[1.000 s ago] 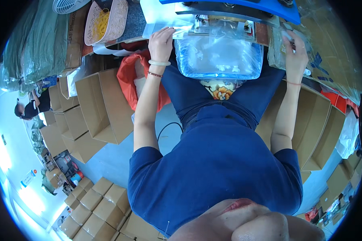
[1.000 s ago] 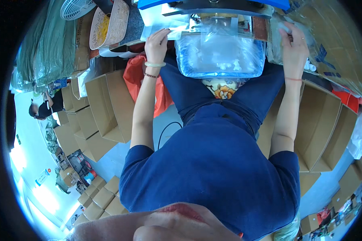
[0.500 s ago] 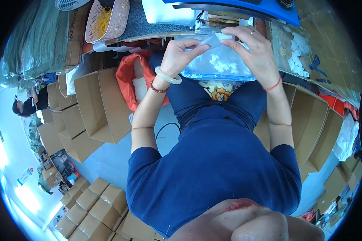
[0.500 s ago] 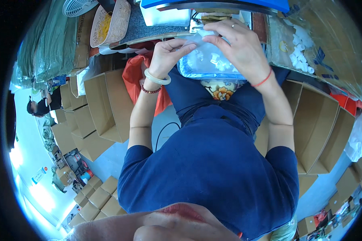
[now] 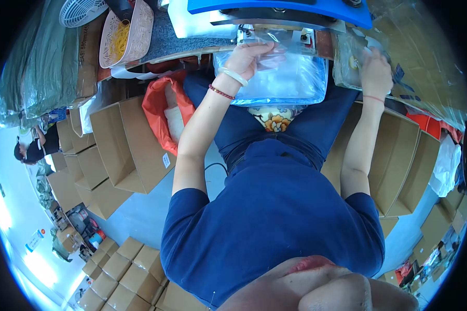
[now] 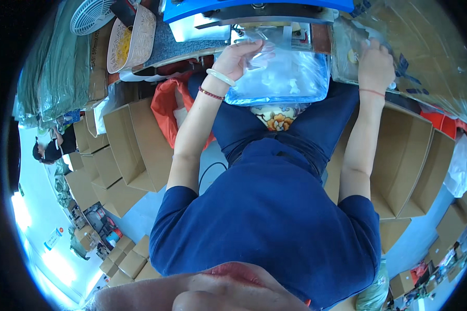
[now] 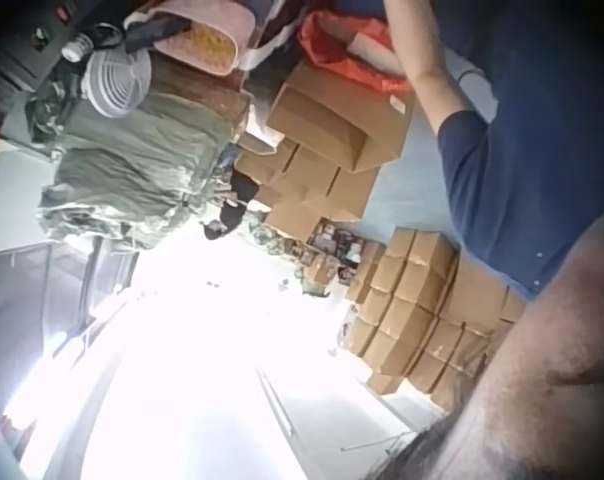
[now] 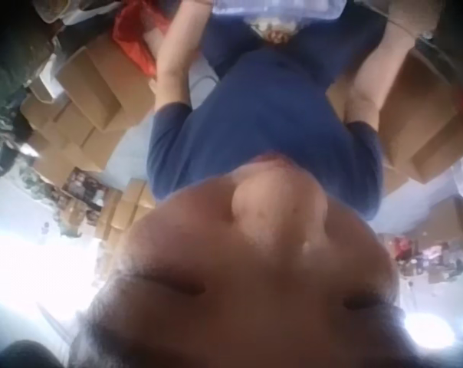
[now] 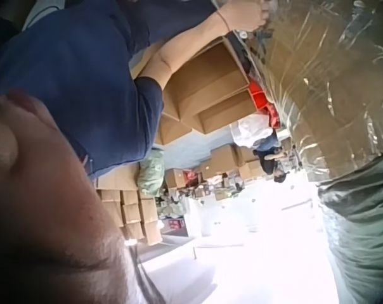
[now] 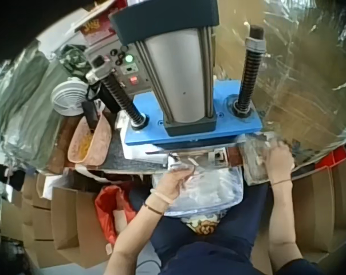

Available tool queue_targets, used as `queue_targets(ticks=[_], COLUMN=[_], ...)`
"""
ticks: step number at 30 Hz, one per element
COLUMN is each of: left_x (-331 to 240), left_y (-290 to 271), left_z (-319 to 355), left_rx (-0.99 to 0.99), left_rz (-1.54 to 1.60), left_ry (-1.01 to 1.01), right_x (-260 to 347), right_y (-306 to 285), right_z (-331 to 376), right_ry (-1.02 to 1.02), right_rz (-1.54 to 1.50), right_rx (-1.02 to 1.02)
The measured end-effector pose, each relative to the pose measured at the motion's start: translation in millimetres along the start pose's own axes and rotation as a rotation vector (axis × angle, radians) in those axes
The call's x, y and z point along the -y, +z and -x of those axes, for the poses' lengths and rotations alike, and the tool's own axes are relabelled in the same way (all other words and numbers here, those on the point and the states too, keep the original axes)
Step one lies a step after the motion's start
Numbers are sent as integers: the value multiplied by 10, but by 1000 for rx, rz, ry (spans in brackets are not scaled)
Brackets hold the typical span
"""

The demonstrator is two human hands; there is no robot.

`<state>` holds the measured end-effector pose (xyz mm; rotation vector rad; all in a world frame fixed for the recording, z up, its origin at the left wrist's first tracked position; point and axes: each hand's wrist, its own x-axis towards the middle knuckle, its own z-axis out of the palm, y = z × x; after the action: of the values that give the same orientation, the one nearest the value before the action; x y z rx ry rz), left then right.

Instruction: Using a heat sealer machine to seal plastic bags containing white materials.

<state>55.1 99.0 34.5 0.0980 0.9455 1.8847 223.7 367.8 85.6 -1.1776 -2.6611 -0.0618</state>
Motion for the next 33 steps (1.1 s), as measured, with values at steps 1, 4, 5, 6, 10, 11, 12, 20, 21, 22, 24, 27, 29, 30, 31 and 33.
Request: queue_targets(ticks=[1,4,5,6,10,11,12,20,21,22,24,27,29,30,31,33], left_x=[-21,-195,-297,-415,-652,-571,-473,-412,-432,-446,-466,-434,-412,-402,-401,-391], left_y=[-2,-76,-136,-212,-646,-745,-831,-858,-822,-790,-753,-748,-738,-717,-684,-565], left_z=[23,124,134,122,110,147,197,426,451,477,481,451,434,445,459,546], left_rx=[4,-70,-175,-284,-531,-442,-395,-459,-420,-449,-403,-593,-553,-556,-571,-537], left_rz=[-43,-470,-707,-800,-1817,-1980,-2076,-1837,-1852,-1737,-1596,-1744,-1839,-1839,-1826,-1671], left_ry=[-9,-100,-25,229,889,928,1000,1036,1093,1017,1057,902,1050,1024,985,935], right_x=[-26,81,117,160,163,143,125,99,74,51,-1,-43,-42,-13,10,107], right_y=[107,400,463,513,600,609,623,497,462,440,441,531,545,516,456,246], right_z=[-5,-70,-95,-128,-144,-135,-131,-163,-160,-147,-131,-127,-132,-156,-104,-65], right_ry=[-14,-312,-356,-317,-361,-446,-409,-247,-82,-52,-75,-191,-290,-272,-248,-208], right_rz=[-5,-133,-162,-230,-370,-348,-340,-404,-592,-585,-647,-445,-232,-238,-300,-369], right_rx=[10,-80,-150,-127,-151,-190,-194,-109,31,30,-128,-178,-293,-329,-294,-280])
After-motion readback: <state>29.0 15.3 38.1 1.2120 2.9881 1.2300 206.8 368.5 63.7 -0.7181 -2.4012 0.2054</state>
